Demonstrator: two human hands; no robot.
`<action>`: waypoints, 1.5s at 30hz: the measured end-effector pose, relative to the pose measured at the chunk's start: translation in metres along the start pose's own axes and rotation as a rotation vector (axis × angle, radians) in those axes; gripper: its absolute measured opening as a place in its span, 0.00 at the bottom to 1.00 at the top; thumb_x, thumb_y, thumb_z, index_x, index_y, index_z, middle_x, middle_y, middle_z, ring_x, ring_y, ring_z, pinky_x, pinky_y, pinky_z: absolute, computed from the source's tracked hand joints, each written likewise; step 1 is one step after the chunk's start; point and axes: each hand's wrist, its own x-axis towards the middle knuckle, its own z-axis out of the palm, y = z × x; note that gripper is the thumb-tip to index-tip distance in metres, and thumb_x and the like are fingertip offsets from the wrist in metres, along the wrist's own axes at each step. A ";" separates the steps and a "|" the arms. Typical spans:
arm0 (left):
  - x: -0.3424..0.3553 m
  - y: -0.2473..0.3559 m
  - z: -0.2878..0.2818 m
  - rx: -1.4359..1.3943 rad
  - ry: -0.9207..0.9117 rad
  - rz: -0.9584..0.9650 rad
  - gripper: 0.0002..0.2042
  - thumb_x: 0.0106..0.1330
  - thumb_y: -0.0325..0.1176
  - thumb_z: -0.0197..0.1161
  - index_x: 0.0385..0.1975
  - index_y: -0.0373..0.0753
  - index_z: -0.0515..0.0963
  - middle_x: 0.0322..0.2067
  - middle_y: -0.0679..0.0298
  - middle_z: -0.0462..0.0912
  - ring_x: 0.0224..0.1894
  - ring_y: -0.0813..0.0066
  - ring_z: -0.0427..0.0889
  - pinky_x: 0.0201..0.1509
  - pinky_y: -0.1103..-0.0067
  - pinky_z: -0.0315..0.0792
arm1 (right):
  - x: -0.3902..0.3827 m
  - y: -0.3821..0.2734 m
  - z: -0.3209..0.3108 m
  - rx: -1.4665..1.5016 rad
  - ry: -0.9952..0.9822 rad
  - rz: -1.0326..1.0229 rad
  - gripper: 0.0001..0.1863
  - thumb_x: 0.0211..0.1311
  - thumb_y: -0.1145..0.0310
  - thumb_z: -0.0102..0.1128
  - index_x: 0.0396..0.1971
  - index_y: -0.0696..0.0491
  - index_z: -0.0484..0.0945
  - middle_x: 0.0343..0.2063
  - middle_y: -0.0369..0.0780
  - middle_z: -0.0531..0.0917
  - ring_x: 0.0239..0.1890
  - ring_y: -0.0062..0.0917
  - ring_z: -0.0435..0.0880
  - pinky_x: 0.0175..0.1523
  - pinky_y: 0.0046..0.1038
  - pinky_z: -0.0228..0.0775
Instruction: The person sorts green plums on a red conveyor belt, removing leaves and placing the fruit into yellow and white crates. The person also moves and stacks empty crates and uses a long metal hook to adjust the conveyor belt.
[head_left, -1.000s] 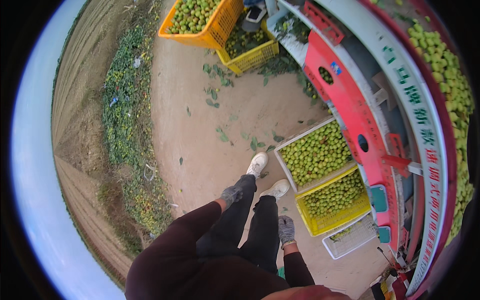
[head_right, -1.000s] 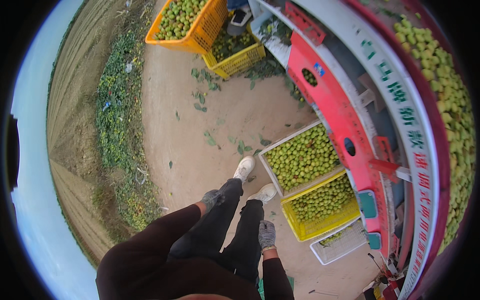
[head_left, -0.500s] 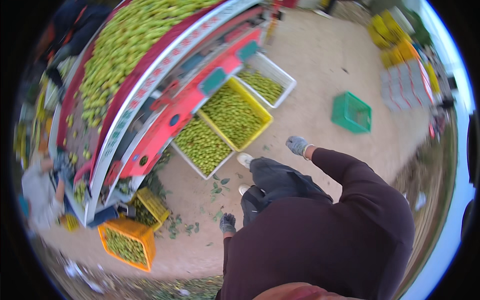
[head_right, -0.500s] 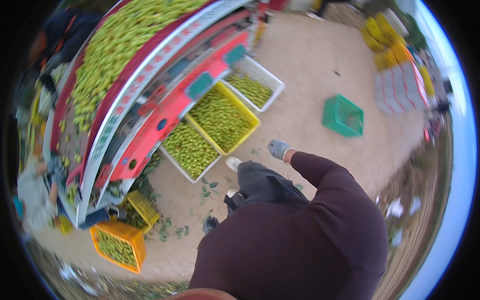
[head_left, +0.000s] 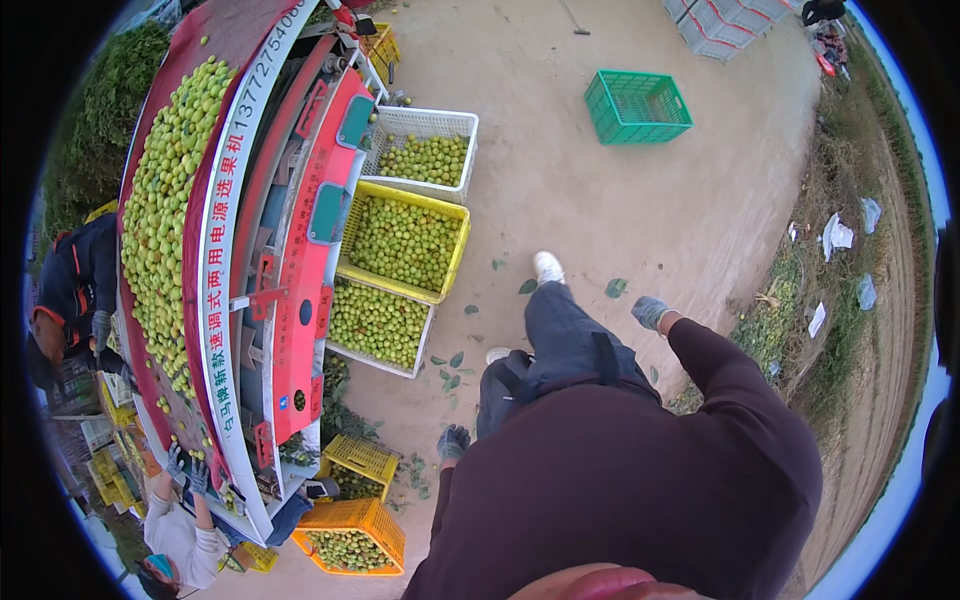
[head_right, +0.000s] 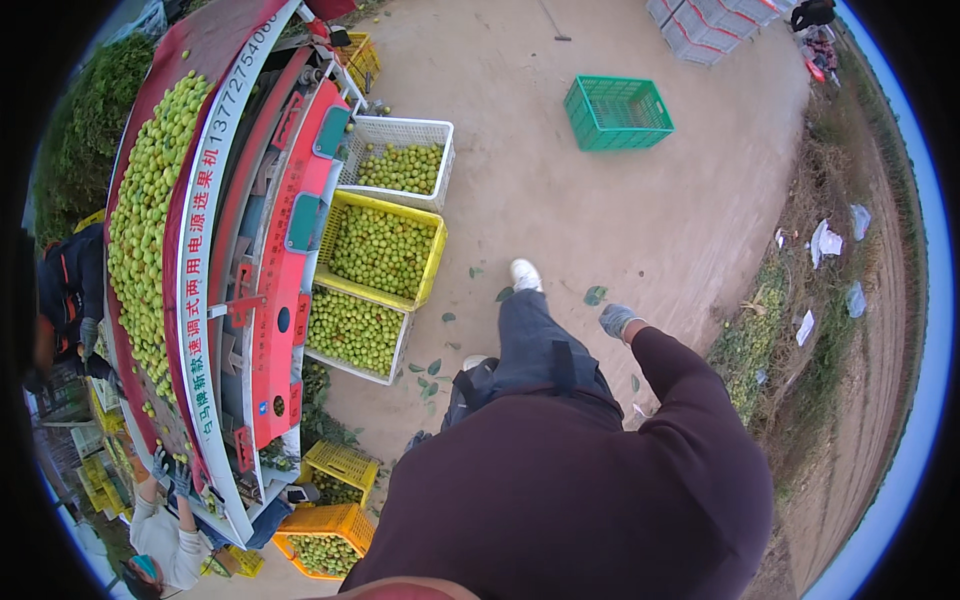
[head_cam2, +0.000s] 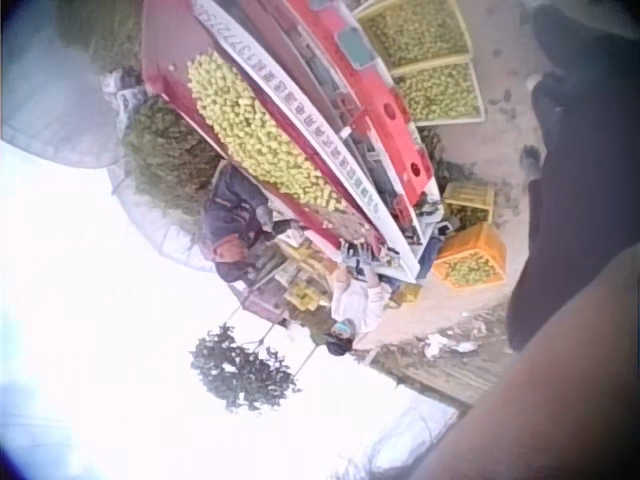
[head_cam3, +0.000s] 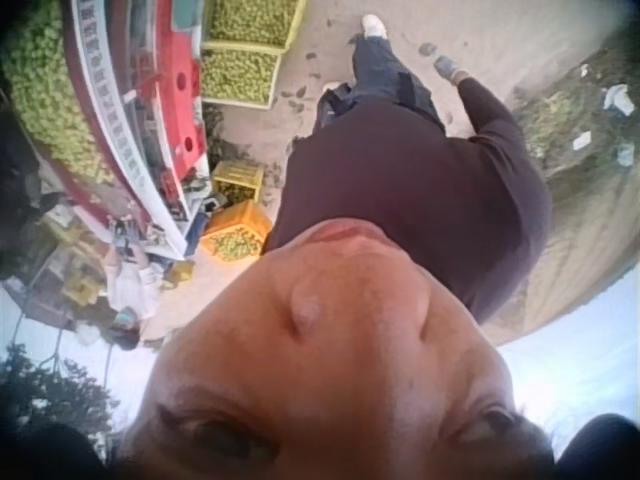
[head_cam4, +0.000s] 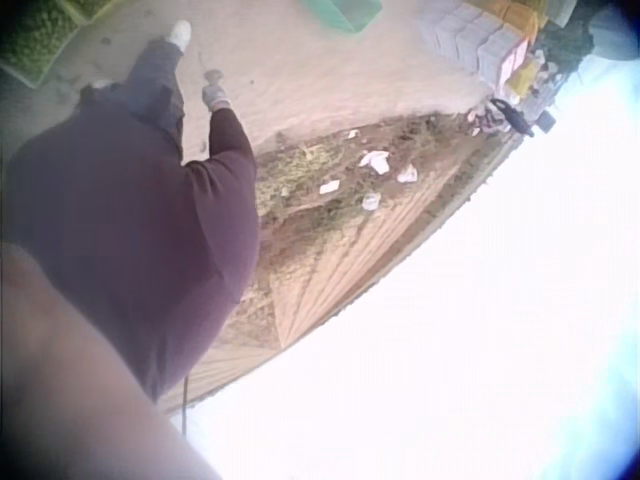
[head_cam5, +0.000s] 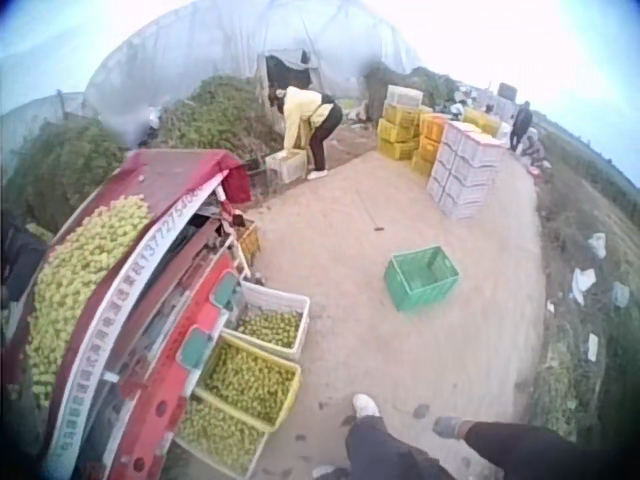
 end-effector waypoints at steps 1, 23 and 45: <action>-0.008 0.010 0.010 -0.016 -0.017 0.015 0.18 0.71 0.38 0.49 0.56 0.39 0.70 0.44 0.59 0.82 0.42 0.61 0.84 0.40 0.68 0.79 | 0.007 0.012 0.005 0.002 0.028 -0.086 0.18 0.58 0.60 0.50 0.31 0.58 0.84 0.35 0.52 0.84 0.39 0.45 0.84 0.44 0.40 0.77; -0.121 0.046 0.636 0.423 -0.180 -0.191 0.15 0.71 0.37 0.56 0.53 0.36 0.74 0.42 0.62 0.81 0.46 0.72 0.79 0.52 0.77 0.74 | 0.653 0.425 -0.240 0.480 0.533 0.392 0.41 0.55 0.45 0.63 0.59 0.61 0.68 0.58 0.54 0.72 0.62 0.46 0.69 0.65 0.38 0.62; -0.181 0.115 0.677 0.231 -0.115 0.435 0.12 0.54 0.31 0.61 0.39 0.36 0.79 0.31 0.57 0.82 0.33 0.65 0.80 0.38 0.70 0.73 | 0.422 0.289 -0.364 1.318 0.270 0.100 0.17 0.62 0.69 0.60 0.49 0.60 0.75 0.37 0.37 0.81 0.33 0.23 0.77 0.38 0.28 0.72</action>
